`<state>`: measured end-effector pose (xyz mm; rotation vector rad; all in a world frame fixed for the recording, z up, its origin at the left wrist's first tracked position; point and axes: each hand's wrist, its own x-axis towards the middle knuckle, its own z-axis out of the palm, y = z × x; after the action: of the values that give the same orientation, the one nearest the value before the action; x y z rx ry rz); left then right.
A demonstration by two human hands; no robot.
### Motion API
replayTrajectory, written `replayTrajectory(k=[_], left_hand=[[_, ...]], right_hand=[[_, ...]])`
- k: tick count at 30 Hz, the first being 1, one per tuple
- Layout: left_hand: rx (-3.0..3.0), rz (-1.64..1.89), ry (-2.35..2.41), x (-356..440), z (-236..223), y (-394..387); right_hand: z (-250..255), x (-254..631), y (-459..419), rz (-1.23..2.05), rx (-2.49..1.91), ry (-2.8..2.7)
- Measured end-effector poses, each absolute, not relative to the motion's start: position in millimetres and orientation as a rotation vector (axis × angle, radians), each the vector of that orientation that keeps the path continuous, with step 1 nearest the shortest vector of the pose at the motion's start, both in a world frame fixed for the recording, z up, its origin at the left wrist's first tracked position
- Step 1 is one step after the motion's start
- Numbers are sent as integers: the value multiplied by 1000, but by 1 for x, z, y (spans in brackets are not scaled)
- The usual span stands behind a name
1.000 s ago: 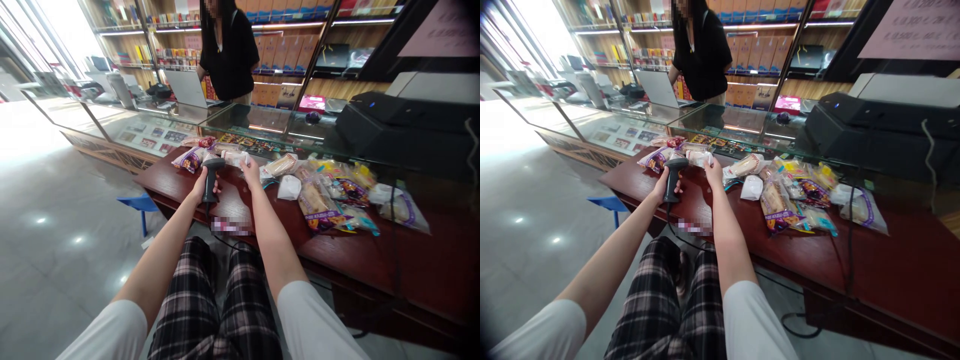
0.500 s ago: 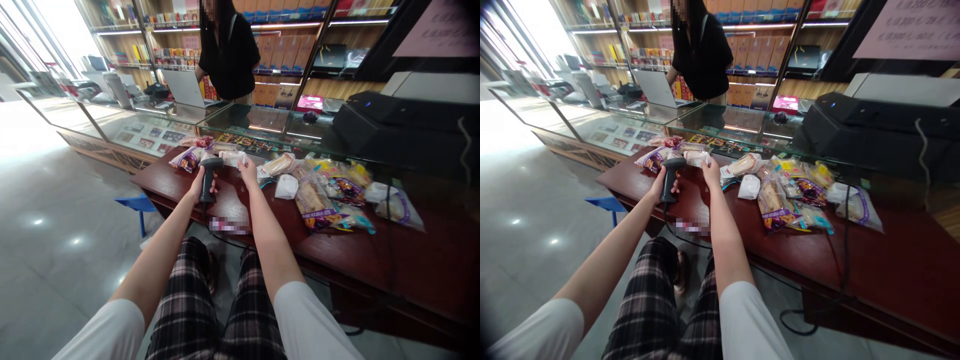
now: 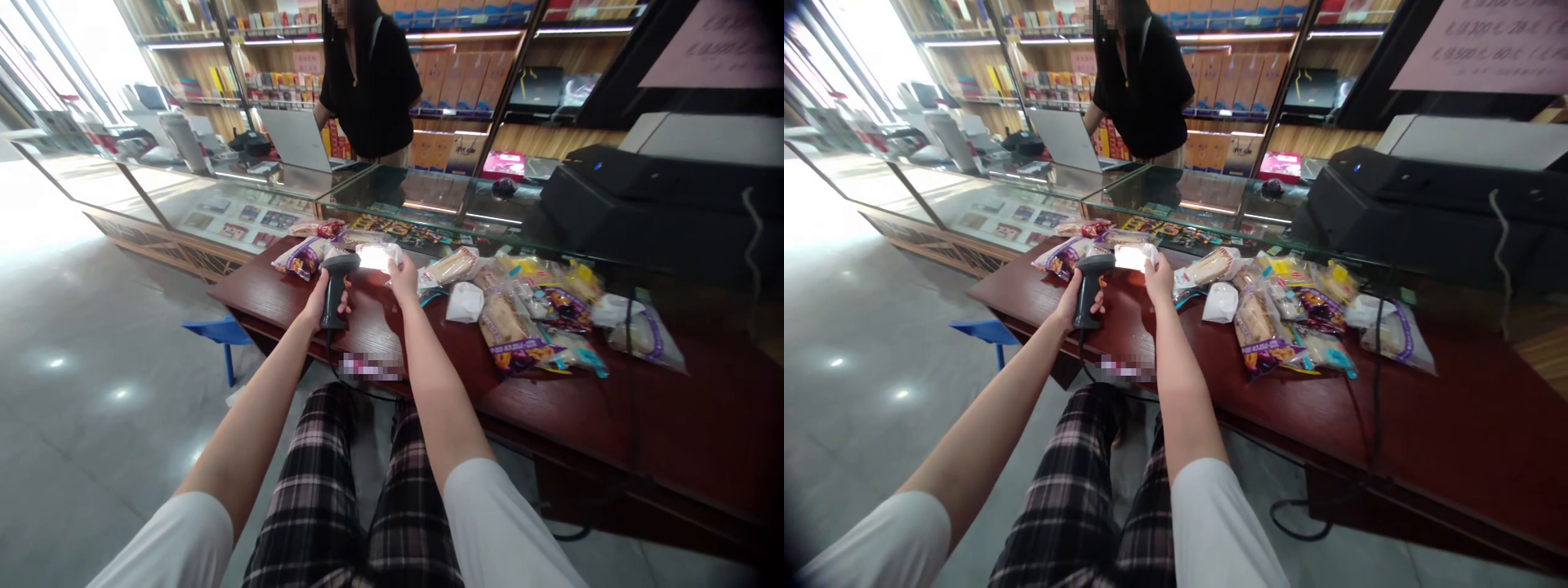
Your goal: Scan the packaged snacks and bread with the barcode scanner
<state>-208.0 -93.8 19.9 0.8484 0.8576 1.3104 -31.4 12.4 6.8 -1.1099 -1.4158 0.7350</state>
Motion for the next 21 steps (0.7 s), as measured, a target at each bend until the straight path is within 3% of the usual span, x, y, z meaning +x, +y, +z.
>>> replayTrajectory(k=[12,21], left_hand=[[793,1340,871,-208,20,-94],[770,1419,895,-207,19,-94]], right_hand=[[31,1,-1,192,-1362,-1433],[27,-25,-14,107,-1507,-1837]])
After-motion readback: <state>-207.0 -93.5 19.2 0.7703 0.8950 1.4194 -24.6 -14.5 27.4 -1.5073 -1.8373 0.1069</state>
